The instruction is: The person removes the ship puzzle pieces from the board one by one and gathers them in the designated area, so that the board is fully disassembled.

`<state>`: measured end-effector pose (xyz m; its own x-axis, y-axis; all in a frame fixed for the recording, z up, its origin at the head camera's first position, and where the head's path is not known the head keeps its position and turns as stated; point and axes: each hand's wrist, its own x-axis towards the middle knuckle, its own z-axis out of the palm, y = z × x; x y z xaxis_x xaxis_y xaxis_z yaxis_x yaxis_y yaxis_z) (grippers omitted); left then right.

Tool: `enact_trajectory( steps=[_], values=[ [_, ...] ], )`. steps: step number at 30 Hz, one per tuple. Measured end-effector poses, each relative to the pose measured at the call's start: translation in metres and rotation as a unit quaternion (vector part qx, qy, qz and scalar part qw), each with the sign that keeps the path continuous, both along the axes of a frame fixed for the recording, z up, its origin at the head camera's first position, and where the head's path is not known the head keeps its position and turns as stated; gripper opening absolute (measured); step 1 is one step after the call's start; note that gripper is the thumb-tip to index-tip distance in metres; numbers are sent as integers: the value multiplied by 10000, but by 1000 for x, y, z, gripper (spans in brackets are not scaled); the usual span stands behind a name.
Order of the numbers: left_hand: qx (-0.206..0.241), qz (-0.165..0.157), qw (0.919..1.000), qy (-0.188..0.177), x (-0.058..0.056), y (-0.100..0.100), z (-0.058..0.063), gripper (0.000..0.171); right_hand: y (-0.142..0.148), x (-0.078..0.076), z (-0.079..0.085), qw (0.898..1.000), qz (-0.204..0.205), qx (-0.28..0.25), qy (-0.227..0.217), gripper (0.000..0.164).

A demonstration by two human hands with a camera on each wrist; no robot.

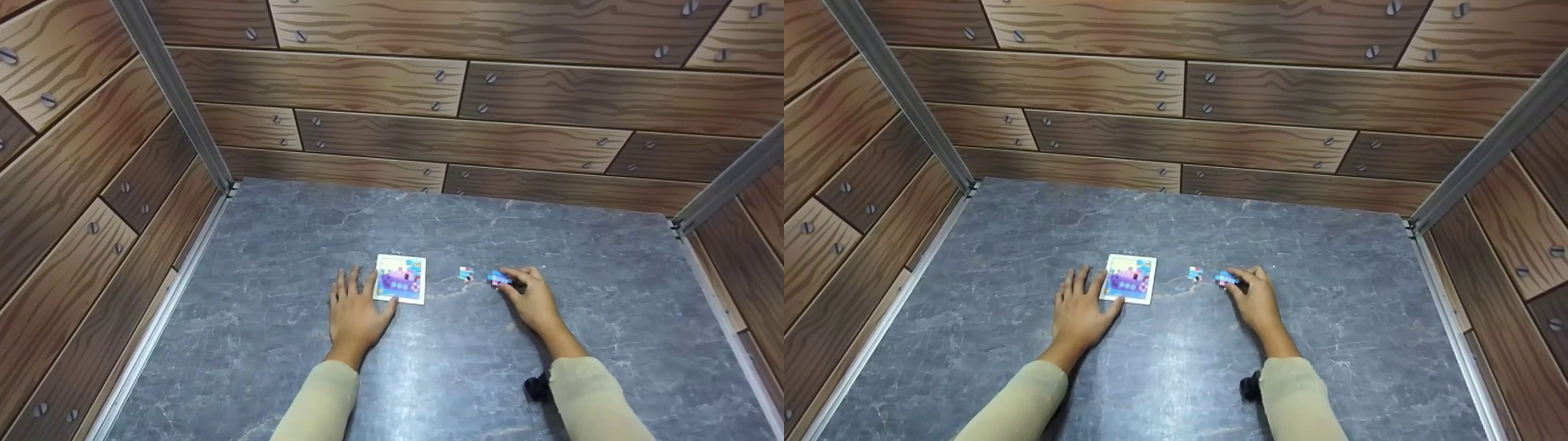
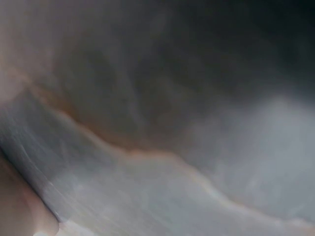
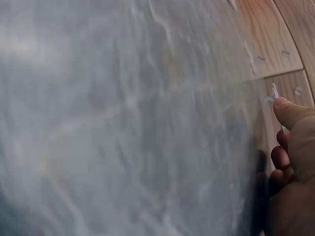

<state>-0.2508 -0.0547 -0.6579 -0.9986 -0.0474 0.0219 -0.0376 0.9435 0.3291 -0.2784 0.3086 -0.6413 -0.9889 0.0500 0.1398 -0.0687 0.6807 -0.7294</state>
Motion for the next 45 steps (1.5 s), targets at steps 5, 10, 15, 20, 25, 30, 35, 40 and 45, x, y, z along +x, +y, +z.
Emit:
enact_trajectory(
  steps=[5,10,15,20,25,30,35,40,45],
  values=[
    [21,10,10000,0,0,-1,2,85,0,-2,-1,9988,118,409,-256,36],
    [-6,-1,10000,-82,0,-2,2,86,-2,-3,1,9972,146,589,-435,36],
    [1,-18,10000,-48,2,0,1,86,-3,-2,3,9958,108,748,-524,37],
    [50,-36,10000,-45,1,1,2,86,-4,-3,5,9955,44,771,-543,39],
    [63,-25,10000,-43,2,1,1,85,-2,-4,6,9970,45,520,-577,45],
    [48,7,10000,7,2,0,0,85,-3,-5,6,9961,141,585,-650,50],
    [15,31,10000,30,2,0,0,85,-6,-6,7,9951,68,680,-710,44],
    [-8,21,10000,50,2,0,0,85,-7,-7,7,9957,34,679,-634,40],
    [12,2,10000,55,2,0,1,85,-6,-8,6,9961,9,660,-582,39]
  ],
)
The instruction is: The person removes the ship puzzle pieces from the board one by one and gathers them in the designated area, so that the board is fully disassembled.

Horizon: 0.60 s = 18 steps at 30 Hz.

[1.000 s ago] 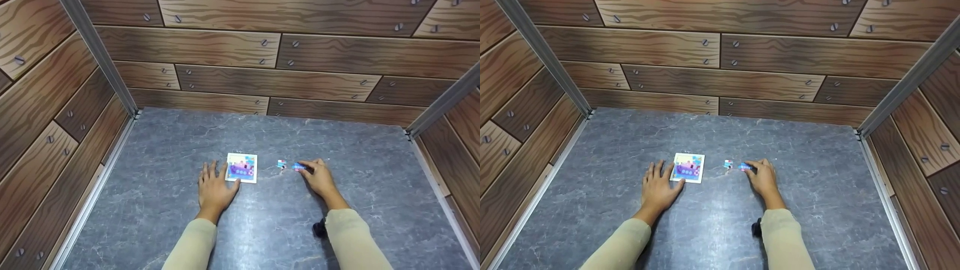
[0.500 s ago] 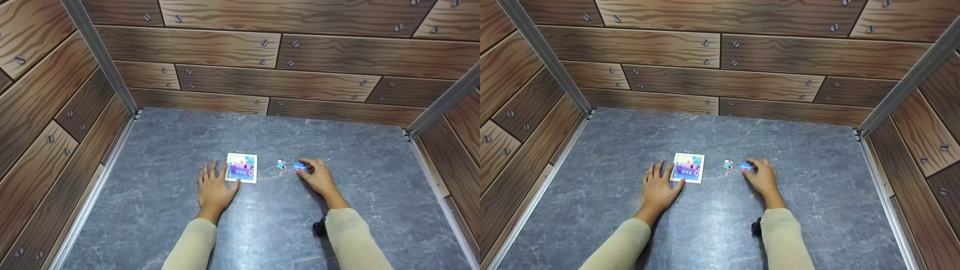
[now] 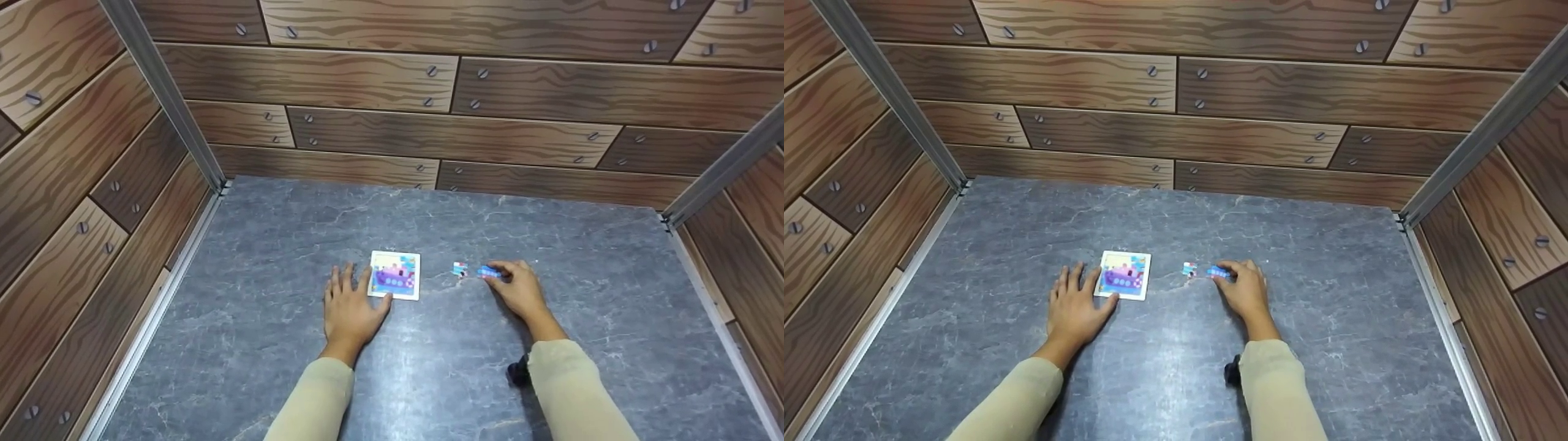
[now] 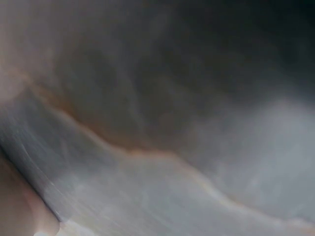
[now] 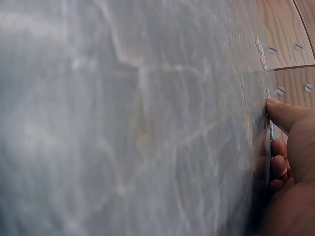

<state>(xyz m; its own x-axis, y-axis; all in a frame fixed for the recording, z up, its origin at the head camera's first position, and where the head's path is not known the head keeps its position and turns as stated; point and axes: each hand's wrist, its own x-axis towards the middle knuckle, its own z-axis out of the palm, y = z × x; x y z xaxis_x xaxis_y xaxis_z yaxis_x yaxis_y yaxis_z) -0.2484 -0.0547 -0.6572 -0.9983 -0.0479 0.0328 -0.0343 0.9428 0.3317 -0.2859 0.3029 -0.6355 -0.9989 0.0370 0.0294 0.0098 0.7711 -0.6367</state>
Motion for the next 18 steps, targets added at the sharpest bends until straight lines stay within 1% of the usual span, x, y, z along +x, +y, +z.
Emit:
enact_trajectory(
  steps=[6,9,11,13,16,18],
  values=[
    [27,-16,10000,-44,0,1,0,85,1,1,-1,10000,-11,-72,17,40],
    [44,-55,10000,-61,-1,1,-1,85,2,2,1,9995,-130,-294,-18,43],
    [46,-59,10000,-55,-2,1,-1,85,3,2,3,9978,-276,-608,-44,44],
    [36,-45,10000,-41,-3,1,-1,85,5,2,5,9933,-446,-1059,-115,46],
    [-1,-20,10000,-46,-2,0,0,85,9,2,6,9810,-665,-1809,-196,48],
    [9,-25,10000,-61,-1,0,0,85,12,3,7,9731,-744,-2156,-320,51]
  ],
)
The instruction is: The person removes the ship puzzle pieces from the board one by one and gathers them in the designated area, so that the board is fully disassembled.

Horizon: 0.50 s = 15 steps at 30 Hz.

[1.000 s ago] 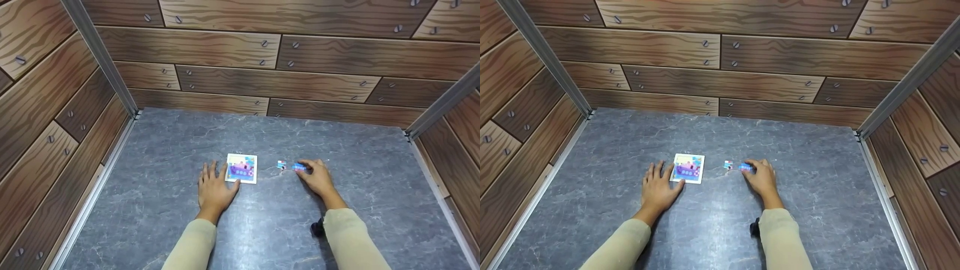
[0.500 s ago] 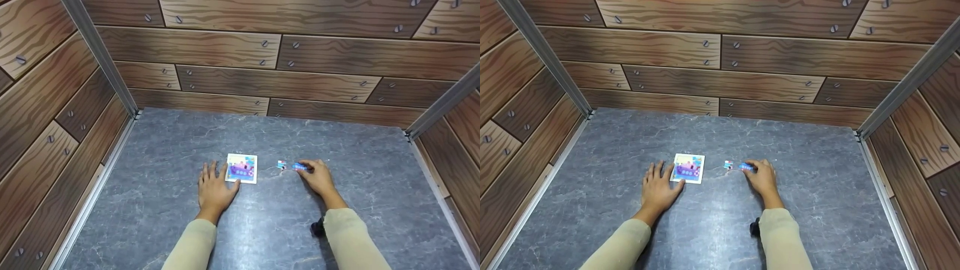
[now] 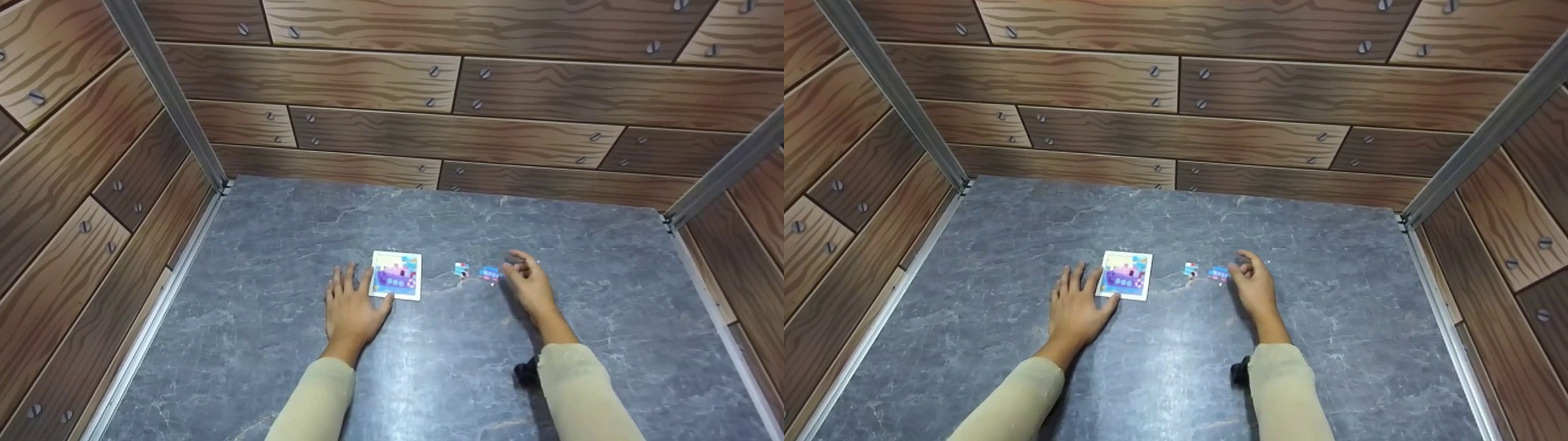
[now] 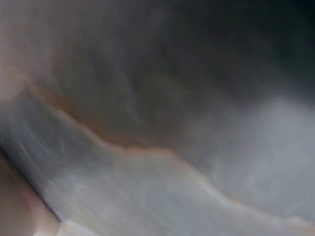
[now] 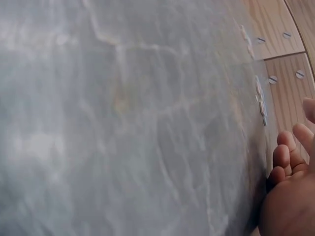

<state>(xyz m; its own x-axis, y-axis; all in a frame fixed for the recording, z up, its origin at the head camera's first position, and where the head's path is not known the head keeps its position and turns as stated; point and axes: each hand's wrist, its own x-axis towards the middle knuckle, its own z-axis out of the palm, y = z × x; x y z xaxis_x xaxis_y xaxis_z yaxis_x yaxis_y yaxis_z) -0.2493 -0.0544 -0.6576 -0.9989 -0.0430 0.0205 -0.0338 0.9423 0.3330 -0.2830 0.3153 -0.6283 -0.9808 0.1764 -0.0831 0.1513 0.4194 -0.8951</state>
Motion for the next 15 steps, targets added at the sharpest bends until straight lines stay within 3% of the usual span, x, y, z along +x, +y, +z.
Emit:
enact_trajectory(
  steps=[3,6,11,15],
  values=[
    [41,-27,10000,-36,1,0,0,84,5,1,2,9997,4,-190,-150,54],
    [66,-24,10000,-30,1,0,-1,84,4,2,3,9999,79,-14,-68,53],
    [1,-20,10000,33,2,-1,0,84,-21,-3,4,9948,88,286,976,43],
    [24,-39,9999,93,1,-1,0,84,-58,-7,10,9834,454,209,1743,37]
  ],
)
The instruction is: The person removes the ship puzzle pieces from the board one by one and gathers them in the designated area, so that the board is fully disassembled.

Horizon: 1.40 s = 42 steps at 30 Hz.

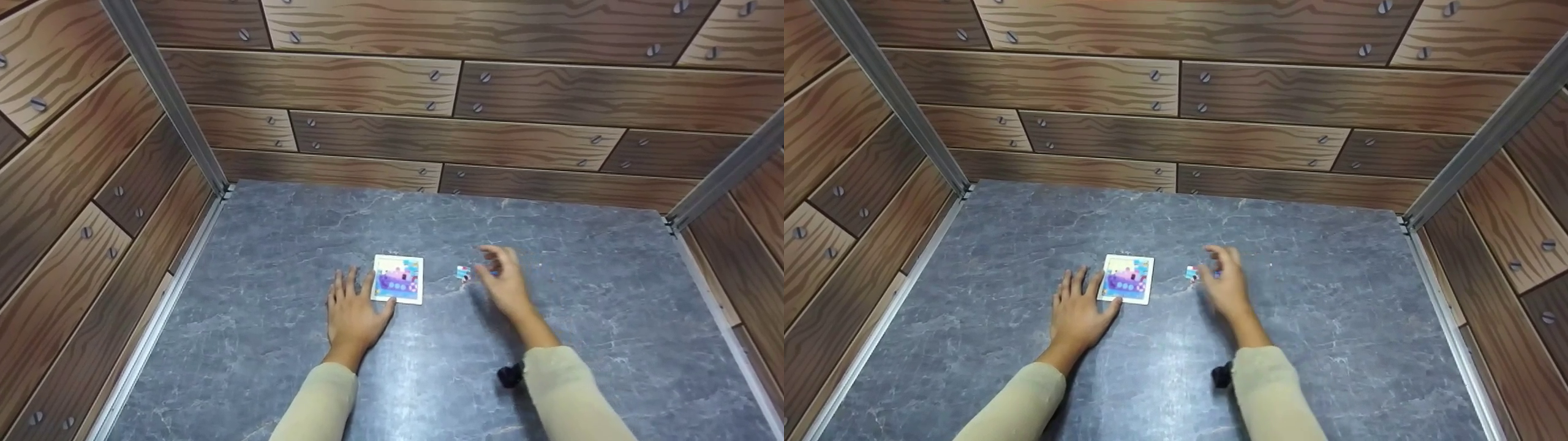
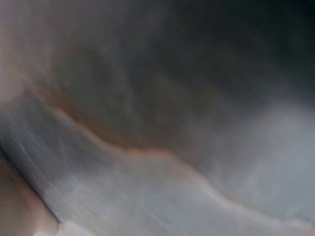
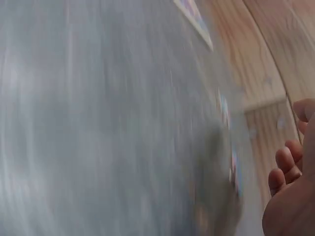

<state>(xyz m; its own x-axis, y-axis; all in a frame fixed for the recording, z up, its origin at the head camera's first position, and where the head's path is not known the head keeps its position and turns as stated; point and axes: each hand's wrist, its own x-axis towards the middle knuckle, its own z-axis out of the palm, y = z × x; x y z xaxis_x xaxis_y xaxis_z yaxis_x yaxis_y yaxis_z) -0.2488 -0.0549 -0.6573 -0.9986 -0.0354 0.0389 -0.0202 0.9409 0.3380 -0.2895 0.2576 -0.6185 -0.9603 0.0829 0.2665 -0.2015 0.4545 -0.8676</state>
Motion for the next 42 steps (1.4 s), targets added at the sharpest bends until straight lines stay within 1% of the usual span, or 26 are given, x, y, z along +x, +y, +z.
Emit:
enact_trajectory(
  steps=[3,8,11,13,17,22,25,27,32,37,42],
  values=[
    [3,-3,10000,-30,0,0,0,85,-29,-1,1,9992,382,27,64,34],
    [-126,46,9999,-73,0,-1,-1,85,-74,-4,-4,9953,874,334,-268,38],
    [-159,21,9998,-86,0,-1,-1,86,-92,-7,-7,9925,1024,445,-498,42],
    [-155,-6,9998,-96,0,1,0,86,-98,-9,-11,9913,1037,581,-563,44],
    [-111,-39,9999,-44,0,3,1,86,-102,-14,-17,9880,891,991,-785,49],
    [-81,-20,10000,51,-5,2,4,86,-106,-21,-13,9784,879,1484,-1141,55],
    [-63,-33,10000,39,-5,1,3,87,-109,-22,-12,9739,902,1630,-1294,58],
    [-42,-40,10000,45,-5,1,2,88,-110,-22,-11,9724,902,1669,-1361,58],
    [-31,-2,10000,18,-4,-1,-1,88,-110,-23,-12,9720,977,1560,-1458,54],
    [31,15,9999,-122,-3,-1,0,89,-111,-23,-12,9735,958,1505,-1432,51],
    [-4,40,9999,-122,-3,-1,1,89,-111,-22,-10,9748,939,1501,-1360,46]
  ],
)
